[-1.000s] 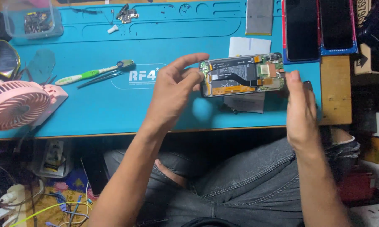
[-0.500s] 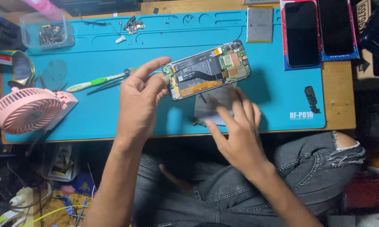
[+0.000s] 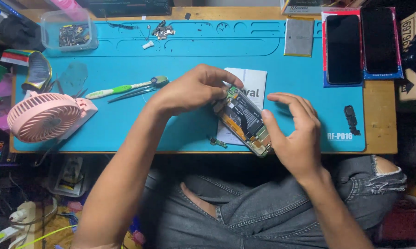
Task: Attaching internal components and ribbon cables to a smartphone motherboard during a repair process.
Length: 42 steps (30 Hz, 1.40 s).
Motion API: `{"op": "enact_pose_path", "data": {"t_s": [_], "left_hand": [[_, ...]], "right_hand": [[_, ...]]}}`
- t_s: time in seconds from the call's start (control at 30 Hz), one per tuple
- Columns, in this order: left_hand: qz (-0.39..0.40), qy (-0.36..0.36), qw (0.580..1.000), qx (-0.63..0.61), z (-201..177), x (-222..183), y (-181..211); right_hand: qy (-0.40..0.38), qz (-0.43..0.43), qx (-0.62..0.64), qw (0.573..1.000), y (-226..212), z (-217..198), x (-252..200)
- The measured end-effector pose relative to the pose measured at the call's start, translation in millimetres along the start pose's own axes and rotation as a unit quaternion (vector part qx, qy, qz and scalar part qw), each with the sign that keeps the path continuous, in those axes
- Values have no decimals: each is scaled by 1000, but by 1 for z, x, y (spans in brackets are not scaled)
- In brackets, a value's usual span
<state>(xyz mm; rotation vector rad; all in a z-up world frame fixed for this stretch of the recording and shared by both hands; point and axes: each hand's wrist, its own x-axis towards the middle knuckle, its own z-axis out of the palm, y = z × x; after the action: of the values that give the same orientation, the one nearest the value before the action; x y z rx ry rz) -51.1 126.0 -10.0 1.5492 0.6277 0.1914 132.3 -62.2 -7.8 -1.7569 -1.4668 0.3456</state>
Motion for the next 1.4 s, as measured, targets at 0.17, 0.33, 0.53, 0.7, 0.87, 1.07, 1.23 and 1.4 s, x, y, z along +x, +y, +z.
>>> {"op": "enact_pose_path", "data": {"t_s": [0.17,0.33,0.53,0.7,0.87,1.07,1.23,1.4], "left_hand": [[3,51,990,128,4,3,1],[45,182,963,196,16,2,-21],[76,273,930,235,36,-5,-32],[103,308,907,270,48,-17,-10],[109,340,907,222,52,-19,-16],[71,337,936,75,52,-22,-16],[50,326,944,30,52,-22,-16],[41,316,948,7,51,-23,-14]], "right_hand": [[-37,7,-10,999,-3,15,21],[-29,9,-25,999,-6,28,29],[-15,24,-34,999,-10,33,30],[-23,82,-11,996,-6,35,30],[-26,85,-3,996,-11,30,31],[-20,122,70,990,-19,26,30],[-22,146,113,983,-17,29,31],[-31,157,106,981,-14,35,30]]}}
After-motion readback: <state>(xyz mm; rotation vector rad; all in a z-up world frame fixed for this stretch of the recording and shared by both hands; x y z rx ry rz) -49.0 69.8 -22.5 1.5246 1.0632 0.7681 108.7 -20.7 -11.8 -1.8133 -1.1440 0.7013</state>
